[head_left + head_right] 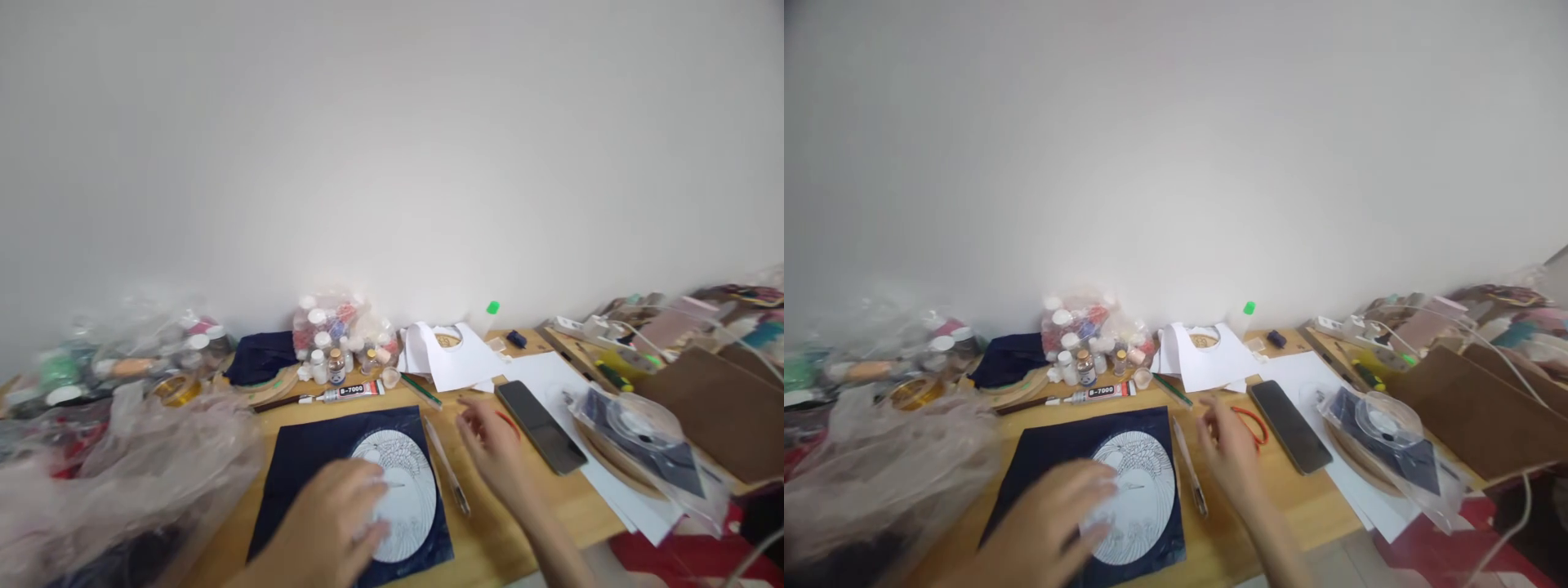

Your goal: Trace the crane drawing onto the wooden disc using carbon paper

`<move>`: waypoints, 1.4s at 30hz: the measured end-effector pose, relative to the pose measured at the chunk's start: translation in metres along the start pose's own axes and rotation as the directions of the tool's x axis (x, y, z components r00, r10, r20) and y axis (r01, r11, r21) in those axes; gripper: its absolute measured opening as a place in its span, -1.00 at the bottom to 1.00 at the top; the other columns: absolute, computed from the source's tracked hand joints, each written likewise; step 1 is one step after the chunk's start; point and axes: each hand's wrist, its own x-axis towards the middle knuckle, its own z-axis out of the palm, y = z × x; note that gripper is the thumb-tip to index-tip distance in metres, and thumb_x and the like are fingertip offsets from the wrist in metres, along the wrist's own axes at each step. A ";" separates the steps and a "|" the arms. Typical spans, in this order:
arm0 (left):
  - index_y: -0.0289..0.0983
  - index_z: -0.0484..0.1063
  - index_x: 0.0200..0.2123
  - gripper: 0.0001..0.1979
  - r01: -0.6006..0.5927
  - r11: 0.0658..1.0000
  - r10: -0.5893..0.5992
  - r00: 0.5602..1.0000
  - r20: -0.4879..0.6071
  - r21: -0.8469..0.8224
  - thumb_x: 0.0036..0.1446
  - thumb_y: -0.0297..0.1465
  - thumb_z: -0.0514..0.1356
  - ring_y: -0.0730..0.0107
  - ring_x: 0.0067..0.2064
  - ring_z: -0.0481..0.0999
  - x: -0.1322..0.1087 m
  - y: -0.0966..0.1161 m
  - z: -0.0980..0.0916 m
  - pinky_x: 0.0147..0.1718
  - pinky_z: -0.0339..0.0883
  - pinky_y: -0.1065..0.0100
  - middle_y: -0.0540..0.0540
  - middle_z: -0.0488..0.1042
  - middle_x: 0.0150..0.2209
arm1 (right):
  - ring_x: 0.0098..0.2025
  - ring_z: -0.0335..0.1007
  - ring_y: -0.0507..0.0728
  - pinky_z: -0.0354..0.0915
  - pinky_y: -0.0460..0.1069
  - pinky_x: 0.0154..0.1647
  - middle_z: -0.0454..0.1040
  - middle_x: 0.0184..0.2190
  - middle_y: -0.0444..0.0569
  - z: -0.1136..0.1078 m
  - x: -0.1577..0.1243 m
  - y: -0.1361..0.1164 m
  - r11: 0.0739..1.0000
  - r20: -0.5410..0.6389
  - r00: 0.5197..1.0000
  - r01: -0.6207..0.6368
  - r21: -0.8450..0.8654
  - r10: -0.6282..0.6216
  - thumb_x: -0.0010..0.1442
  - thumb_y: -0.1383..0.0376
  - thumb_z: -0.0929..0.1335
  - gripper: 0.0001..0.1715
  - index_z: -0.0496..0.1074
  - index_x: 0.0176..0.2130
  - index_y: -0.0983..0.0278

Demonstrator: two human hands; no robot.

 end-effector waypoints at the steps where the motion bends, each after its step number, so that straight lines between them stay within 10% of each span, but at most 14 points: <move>1: -0.23 0.47 -0.22 -0.74 -0.066 0.997 0.067 0.997 -0.023 0.025 0.30 -0.21 0.07 0.36 -0.14 0.52 -0.003 0.012 0.022 -0.10 0.39 0.36 -0.03 0.57 -0.19 | -0.43 0.39 0.02 0.37 -0.05 -0.42 0.46 -0.41 -0.07 0.007 -0.003 0.000 1.000 0.035 0.999 0.002 -0.007 -0.002 0.28 0.13 0.24 -0.65 0.40 -0.08 0.28; 7: -0.36 0.46 -0.20 -0.62 -0.209 0.937 0.254 0.958 -0.132 0.280 0.30 -0.17 0.01 0.23 -0.09 0.51 -0.027 0.047 0.083 -0.05 0.26 0.27 -0.14 0.57 -0.20 | -0.36 0.43 0.09 0.35 -0.02 -0.34 0.49 -0.34 0.02 0.033 -0.024 -0.002 0.999 0.087 0.996 -0.001 -0.041 0.004 0.29 0.14 0.21 -0.63 0.35 -0.03 0.30; 17: -0.36 0.44 -0.20 -0.60 -0.187 0.942 0.204 0.978 -0.033 0.279 0.28 -0.12 0.06 0.24 -0.12 0.48 -0.033 0.041 0.090 -0.10 0.22 0.29 -0.15 0.56 -0.22 | -0.45 0.39 -0.01 0.34 -0.12 -0.44 0.45 -0.44 -0.11 0.020 -0.037 -0.011 0.998 -0.063 0.997 0.051 0.037 -0.048 0.27 0.30 0.23 -0.80 0.37 -0.12 0.26; 29: -0.34 0.45 -0.23 -0.53 -0.127 0.949 0.120 0.992 0.044 0.289 0.18 0.00 0.13 0.25 -0.11 0.47 -0.017 0.051 0.076 -0.20 0.23 0.31 -0.17 0.57 -0.11 | -0.44 0.39 0.01 0.34 -0.11 -0.45 0.45 -0.45 -0.10 0.011 -0.026 -0.011 0.995 0.023 0.995 0.098 0.034 -0.099 0.22 0.37 0.27 -0.87 0.42 -0.24 0.26; 42: -0.38 0.48 -0.15 -0.57 -0.105 0.956 0.110 0.994 -0.004 0.275 0.35 -0.22 -0.08 0.18 -0.09 0.48 -0.021 0.051 0.083 -0.05 0.20 0.20 -0.21 0.58 -0.14 | 0.00 0.34 0.12 0.36 0.01 -0.03 0.53 -0.07 0.04 0.009 -0.073 -0.022 0.899 0.088 0.900 0.433 -0.072 -0.426 0.15 0.45 0.28 -0.65 0.45 -0.06 0.33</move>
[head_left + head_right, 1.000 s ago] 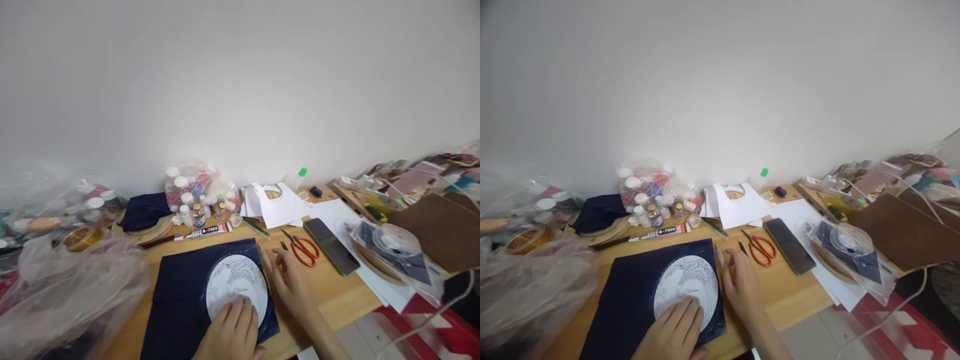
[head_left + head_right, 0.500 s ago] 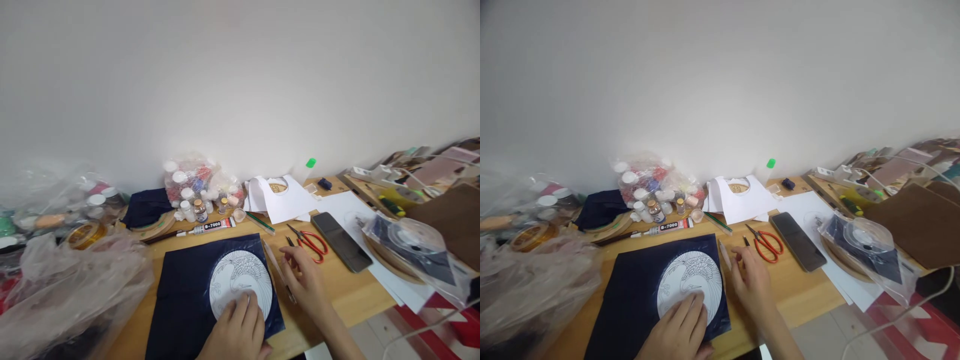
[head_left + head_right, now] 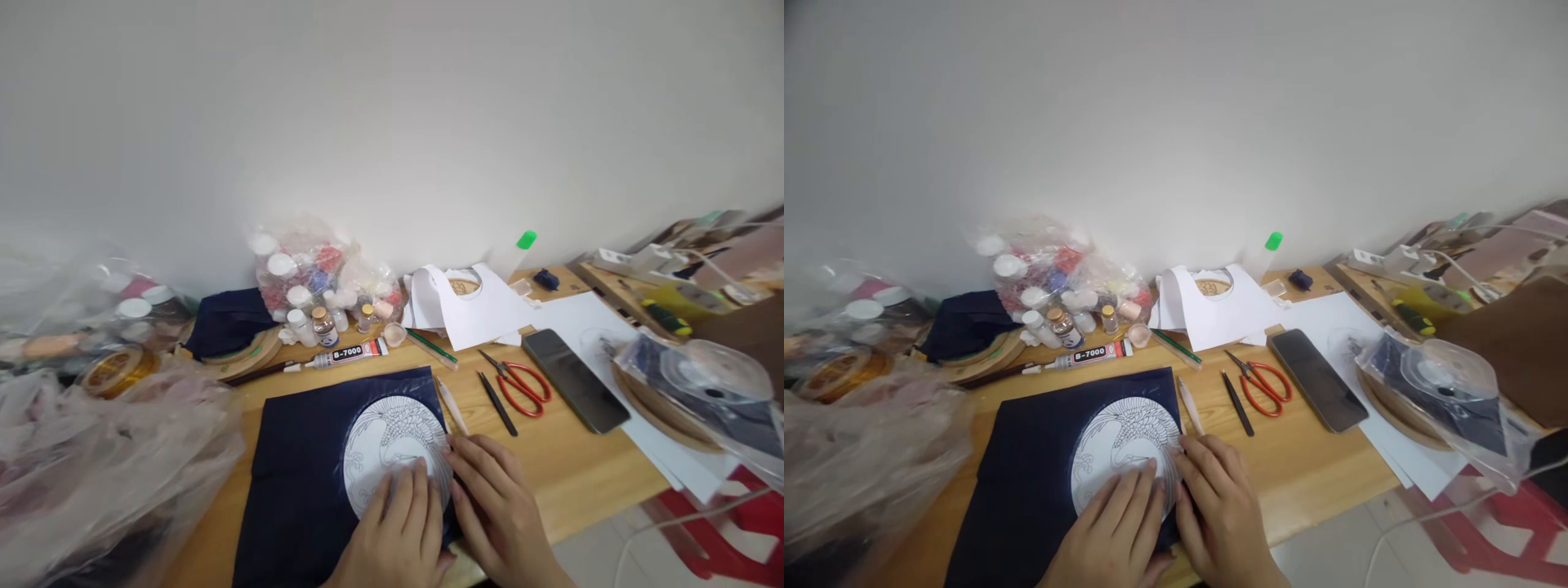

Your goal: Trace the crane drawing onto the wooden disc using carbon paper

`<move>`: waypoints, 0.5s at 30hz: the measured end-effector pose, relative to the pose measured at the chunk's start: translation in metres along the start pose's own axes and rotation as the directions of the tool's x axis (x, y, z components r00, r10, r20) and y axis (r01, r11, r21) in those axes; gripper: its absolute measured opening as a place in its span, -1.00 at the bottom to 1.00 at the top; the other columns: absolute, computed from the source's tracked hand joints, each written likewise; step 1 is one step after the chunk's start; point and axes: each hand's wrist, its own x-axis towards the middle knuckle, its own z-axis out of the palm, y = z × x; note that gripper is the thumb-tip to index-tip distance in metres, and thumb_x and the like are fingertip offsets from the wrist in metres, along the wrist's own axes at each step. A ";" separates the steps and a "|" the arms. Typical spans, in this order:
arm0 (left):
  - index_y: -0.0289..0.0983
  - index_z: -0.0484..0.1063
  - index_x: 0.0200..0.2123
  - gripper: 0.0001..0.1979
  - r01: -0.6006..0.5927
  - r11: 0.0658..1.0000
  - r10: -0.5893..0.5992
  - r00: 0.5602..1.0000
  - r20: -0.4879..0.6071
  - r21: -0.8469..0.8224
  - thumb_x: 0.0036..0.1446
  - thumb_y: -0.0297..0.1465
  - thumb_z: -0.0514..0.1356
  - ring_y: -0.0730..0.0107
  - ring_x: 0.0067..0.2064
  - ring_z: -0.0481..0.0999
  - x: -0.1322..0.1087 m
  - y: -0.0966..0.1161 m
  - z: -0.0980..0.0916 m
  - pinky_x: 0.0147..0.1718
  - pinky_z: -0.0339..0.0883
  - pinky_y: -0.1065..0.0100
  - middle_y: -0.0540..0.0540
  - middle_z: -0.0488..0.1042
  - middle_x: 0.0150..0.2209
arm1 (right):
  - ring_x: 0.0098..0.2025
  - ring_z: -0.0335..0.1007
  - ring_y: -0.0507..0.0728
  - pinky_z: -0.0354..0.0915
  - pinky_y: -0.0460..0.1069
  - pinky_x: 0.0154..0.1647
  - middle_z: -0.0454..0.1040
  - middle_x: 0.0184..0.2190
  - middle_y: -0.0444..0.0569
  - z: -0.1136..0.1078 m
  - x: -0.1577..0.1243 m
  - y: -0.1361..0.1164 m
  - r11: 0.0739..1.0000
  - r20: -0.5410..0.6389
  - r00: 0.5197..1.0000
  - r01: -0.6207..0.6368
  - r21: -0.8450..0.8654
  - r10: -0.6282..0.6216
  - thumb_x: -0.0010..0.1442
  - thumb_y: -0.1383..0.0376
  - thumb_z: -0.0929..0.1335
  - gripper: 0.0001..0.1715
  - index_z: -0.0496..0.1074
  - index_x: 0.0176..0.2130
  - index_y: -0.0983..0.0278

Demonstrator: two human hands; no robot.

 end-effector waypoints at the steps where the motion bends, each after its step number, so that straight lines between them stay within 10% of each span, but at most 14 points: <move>1: -0.38 0.48 -0.14 -0.56 -0.001 1.000 0.001 1.000 0.011 -0.005 0.35 -0.22 -0.08 0.18 -0.08 0.48 0.001 -0.001 -0.001 -0.02 0.19 0.19 -0.20 0.58 -0.14 | 0.00 0.34 0.12 0.36 0.01 -0.03 0.53 -0.06 0.03 0.000 0.000 0.000 1.000 0.008 1.000 -0.001 0.003 0.001 0.15 0.45 0.28 -0.64 0.45 -0.05 0.33; 15: -0.43 0.45 -0.02 -0.54 -0.014 0.999 0.018 0.991 0.133 -0.032 0.32 -0.16 0.03 0.10 0.03 0.43 -0.004 0.001 -0.009 0.06 0.16 0.14 -0.23 0.52 -0.01 | -0.06 0.40 0.15 0.37 0.06 -0.10 0.56 -0.06 0.00 0.002 0.001 0.000 1.000 0.075 0.997 -0.004 -0.003 0.004 0.16 0.40 0.30 -0.66 0.48 -0.06 0.27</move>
